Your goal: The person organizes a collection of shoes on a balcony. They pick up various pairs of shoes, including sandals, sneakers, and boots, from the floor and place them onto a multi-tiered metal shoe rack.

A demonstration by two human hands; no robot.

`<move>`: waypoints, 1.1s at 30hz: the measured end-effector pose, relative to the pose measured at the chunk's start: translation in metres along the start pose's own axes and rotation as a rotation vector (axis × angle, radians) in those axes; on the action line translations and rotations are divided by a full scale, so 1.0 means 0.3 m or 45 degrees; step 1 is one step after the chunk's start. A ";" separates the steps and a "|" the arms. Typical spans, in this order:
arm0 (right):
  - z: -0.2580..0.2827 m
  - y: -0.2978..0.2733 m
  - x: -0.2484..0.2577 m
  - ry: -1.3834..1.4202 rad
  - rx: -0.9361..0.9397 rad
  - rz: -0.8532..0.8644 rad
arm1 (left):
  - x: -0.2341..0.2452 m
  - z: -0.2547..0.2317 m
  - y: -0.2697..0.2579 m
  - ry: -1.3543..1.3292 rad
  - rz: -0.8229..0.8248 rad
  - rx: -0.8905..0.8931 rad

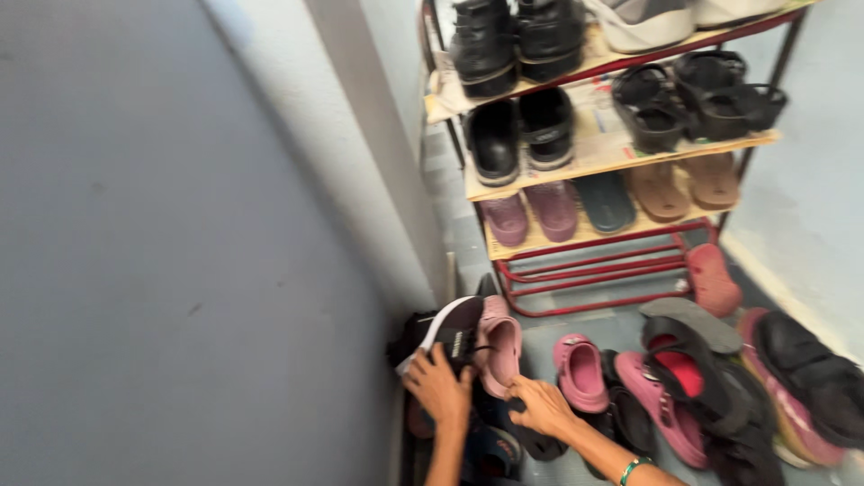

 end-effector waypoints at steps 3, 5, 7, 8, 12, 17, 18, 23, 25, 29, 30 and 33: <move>0.013 -0.010 0.133 0.036 0.046 -0.172 | -0.029 0.012 0.013 0.063 0.050 0.020; 0.031 -0.013 0.252 -0.017 0.015 -0.280 | -0.032 0.016 0.004 0.104 0.041 0.013; 0.039 -0.051 0.407 0.068 0.070 -0.415 | -0.023 0.023 0.009 0.111 0.049 0.026; 0.032 -0.075 0.495 0.019 0.007 -0.365 | -0.016 0.027 0.009 0.105 0.067 0.026; -0.053 -0.242 0.792 -0.086 -0.053 -0.457 | 0.006 0.042 0.022 0.124 0.134 0.030; -0.340 -0.390 0.939 -0.597 -0.045 -0.760 | -0.005 0.016 0.028 0.118 0.160 0.076; -0.415 -0.397 0.939 -0.756 -0.167 -0.690 | -0.008 0.001 0.029 0.119 0.158 0.101; -0.671 -0.392 0.882 -1.002 -0.629 -0.355 | 0.024 -0.083 0.035 0.134 0.230 0.148; -0.649 -0.378 0.856 -0.920 -0.587 -0.479 | 0.041 -0.094 0.041 0.086 0.325 0.173; -0.473 -0.352 0.853 -0.658 -0.464 -0.559 | 0.004 -0.020 0.039 0.106 0.399 0.295; -0.420 -0.345 0.854 -0.624 -0.438 -0.580 | -0.012 0.001 0.037 0.089 0.392 0.273; -0.306 -0.350 0.867 -0.527 -0.374 -0.672 | -0.028 0.021 -0.016 0.031 0.231 0.200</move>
Point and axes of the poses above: each hand's wrist, its own y-axis towards the middle knuckle, its own x-axis out of the back of the hand, z = x × y, the point moved 1 cm from there along y, towards the middle knuckle, and after that the axes turned 15 degrees about -x, right-handed, at the moved point
